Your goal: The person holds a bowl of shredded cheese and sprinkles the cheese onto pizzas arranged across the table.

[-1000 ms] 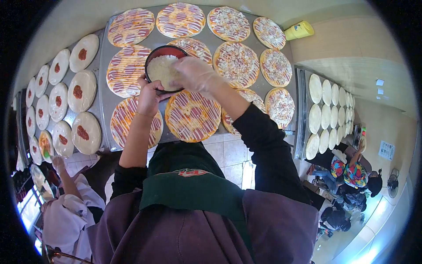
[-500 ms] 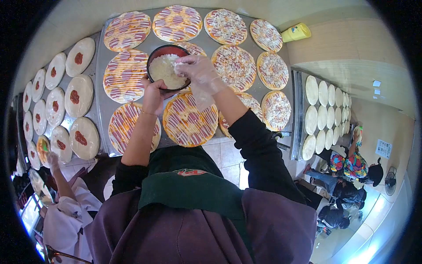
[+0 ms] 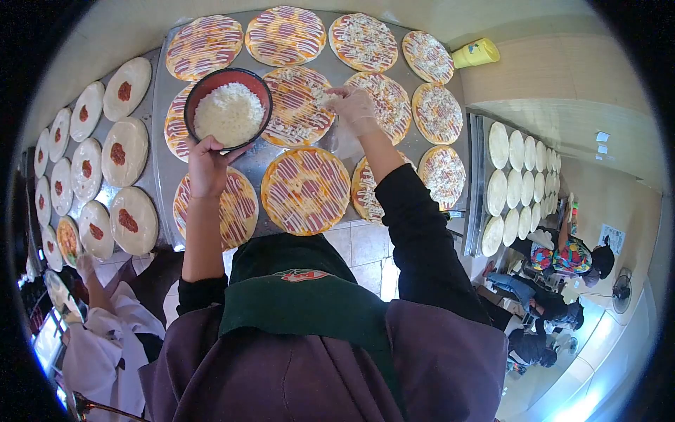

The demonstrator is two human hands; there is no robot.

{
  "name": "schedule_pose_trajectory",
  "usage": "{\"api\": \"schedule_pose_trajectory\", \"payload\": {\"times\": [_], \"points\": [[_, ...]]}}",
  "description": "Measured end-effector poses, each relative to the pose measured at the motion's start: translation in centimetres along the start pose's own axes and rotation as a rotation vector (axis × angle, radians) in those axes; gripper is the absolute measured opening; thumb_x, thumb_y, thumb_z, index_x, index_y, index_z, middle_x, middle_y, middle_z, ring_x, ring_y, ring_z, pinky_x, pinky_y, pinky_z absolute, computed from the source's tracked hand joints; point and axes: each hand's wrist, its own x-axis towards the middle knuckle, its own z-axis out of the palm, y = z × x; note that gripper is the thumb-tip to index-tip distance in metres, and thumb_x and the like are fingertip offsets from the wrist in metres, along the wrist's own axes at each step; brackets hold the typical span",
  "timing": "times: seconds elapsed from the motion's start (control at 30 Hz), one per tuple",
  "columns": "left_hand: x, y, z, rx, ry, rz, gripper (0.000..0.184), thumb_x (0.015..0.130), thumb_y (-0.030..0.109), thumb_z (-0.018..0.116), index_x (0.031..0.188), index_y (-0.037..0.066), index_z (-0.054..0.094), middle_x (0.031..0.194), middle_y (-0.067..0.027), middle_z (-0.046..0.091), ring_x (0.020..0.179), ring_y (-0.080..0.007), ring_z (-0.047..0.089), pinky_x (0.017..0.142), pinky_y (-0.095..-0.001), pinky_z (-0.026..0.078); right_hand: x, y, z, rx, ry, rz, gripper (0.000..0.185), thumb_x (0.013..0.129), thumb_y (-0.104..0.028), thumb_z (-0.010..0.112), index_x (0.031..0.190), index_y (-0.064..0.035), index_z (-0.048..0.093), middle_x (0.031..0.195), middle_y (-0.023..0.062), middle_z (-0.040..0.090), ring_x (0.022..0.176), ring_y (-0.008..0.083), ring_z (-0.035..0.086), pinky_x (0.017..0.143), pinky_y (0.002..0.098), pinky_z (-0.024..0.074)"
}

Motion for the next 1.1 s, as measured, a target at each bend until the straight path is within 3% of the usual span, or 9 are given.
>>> {"api": "schedule_pose_trajectory", "payload": {"times": [0.07, 0.2, 0.37, 0.5, 0.67, 0.8, 0.87, 0.97, 1.1], "points": [[-0.8, 0.7, -0.4, -0.003, -0.022, 0.021, 0.062, 0.067, -0.007, 0.044, 0.122, 0.009, 0.02, 0.119, -0.0188, 0.041, 0.103, -0.0361, 0.055, 0.075, -0.0508, 0.057, -1.4, -1.7, 0.8, -0.531, 0.118, 0.033, 0.027, 0.069, -0.014, 0.068, 0.095, -0.0071, 0.071, 0.072, 0.0084, 0.067, 0.069, 0.0127, 0.064, 0.064, 0.026, 0.0487], [-1.8, 1.7, -2.4, -0.031, -0.056, 0.038, 0.07, 0.068, -0.007, 0.041, 0.131, 0.012, 0.017, 0.123, -0.0173, 0.04, 0.105, -0.0352, 0.054, 0.074, -0.0517, 0.057, -2.0, 0.2, 1.3, -0.581, 0.123, 0.011, 0.027, 0.069, -0.02, 0.069, 0.093, -0.0096, 0.072, 0.07, 0.0091, 0.066, 0.066, 0.0125, 0.063, 0.064, 0.0257, 0.0492], [-2.8, 2.6, -5.2, -0.098, -0.059, 0.02, 0.071, 0.069, -0.006, 0.041, 0.134, 0.013, 0.024, 0.129, -0.0134, 0.04, 0.11, -0.0347, 0.052, 0.075, -0.0499, 0.057, -1.8, 2.5, 1.7, 0.076, -0.066, 0.087, 0.03, 0.068, -0.014, 0.07, 0.097, -0.0078, 0.071, 0.072, 0.0082, 0.066, 0.063, 0.0119, 0.063, 0.063, 0.0252, 0.0494], [-3.7, 3.3, -6.8, -0.083, -0.03, 0.034, 0.062, 0.069, -0.002, 0.044, 0.129, 0.006, 0.036, 0.13, -0.0137, 0.045, 0.114, -0.0341, 0.051, 0.083, -0.053, 0.052, -0.8, 2.1, 1.8, 0.128, -0.172, 0.01, 0.033, 0.069, -0.012, 0.071, 0.101, -0.0095, 0.07, 0.072, 0.0067, 0.067, 0.065, 0.0112, 0.063, 0.063, 0.0246, 0.0489], [-4.6, 3.9, -8.1, -0.094, 0.023, 0.001, 0.048, 0.069, 0.001, 0.045, 0.116, -0.005, 0.048, 0.125, -0.0153, 0.051, 0.114, -0.0349, 0.051, 0.09, -0.0564, 0.048, -0.6, -2.0, 3.5, -0.535, 0.087, -0.053, 0.021, 0.075, -0.02, 0.066, 0.095, -0.0149, 0.072, 0.077, 0.0061, 0.069, 0.068, 0.0174, 0.066, 0.067, 0.0297, 0.0503], [-5.0, 4.0, -8.5, -0.092, 0.04, 0.034, 0.041, 0.07, 0.002, 0.044, 0.109, -0.005, 0.052, 0.124, -0.0154, 0.052, 0.111, -0.0344, 0.054, 0.089, -0.0553, 0.048, 2.5, -1.8, 4.6, -0.584, 0.166, -0.19, 0.022, 0.079, -0.02, 0.066, 0.098, -0.0107, 0.071, 0.08, 0.006, 0.068, 0.067, 0.0117, 0.061, 0.064, 0.0267, 0.0471], [-5.1, 3.8, -9.0, -0.107, 0.041, 0.033, 0.039, 0.07, 0.002, 0.044, 0.107, -0.005, 0.053, 0.123, -0.0152, 0.052, 0.11, -0.0341, 0.054, 0.089, -0.0548, 0.049, 3.9, -1.4, 5.1, -0.615, 0.205, -0.314, 0.021, 0.075, -0.022, 0.063, 0.093, -0.0156, 0.072, 0.078, 0.0105, 0.068, 0.073, 0.0227, 0.065, 0.07, 0.0317, 0.0499], [-5.4, 3.8, -9.4, -0.114, 0.053, 0.042, 0.038, 0.07, 0.002, 0.045, 0.106, -0.005, 0.053, 0.123, -0.0156, 0.052, 0.11, -0.0336, 0.055, 0.087, -0.0539, 0.05, 2.8, -3.7, 6.1, -0.565, 0.041, -0.237, 0.024, 0.078, -0.021, 0.067, 0.1, -0.0102, 0.07, 0.08, 0.0069, 0.068, 0.07, 0.0132, 0.062, 0.066, 0.0258, 0.0469], [-5.7, 3.9, -9.2, -0.109, 0.053, 0.032, 0.037, 0.069, 0.002, 0.044, 0.104, -0.006, 0.053, 0.124, -0.0169, 0.051, 0.112, -0.0332, 0.053, 0.087, -0.0537, 0.051, 2.0, -3.8, 6.5, -0.588, -0.126, -0.264, 0.025, 0.077, -0.02, 0.067, 0.1, -0.0079, 0.07, 0.082, 0.0072, 0.068, 0.071, 0.0126, 0.062, 0.067, 0.0257, 0.0469]]}}
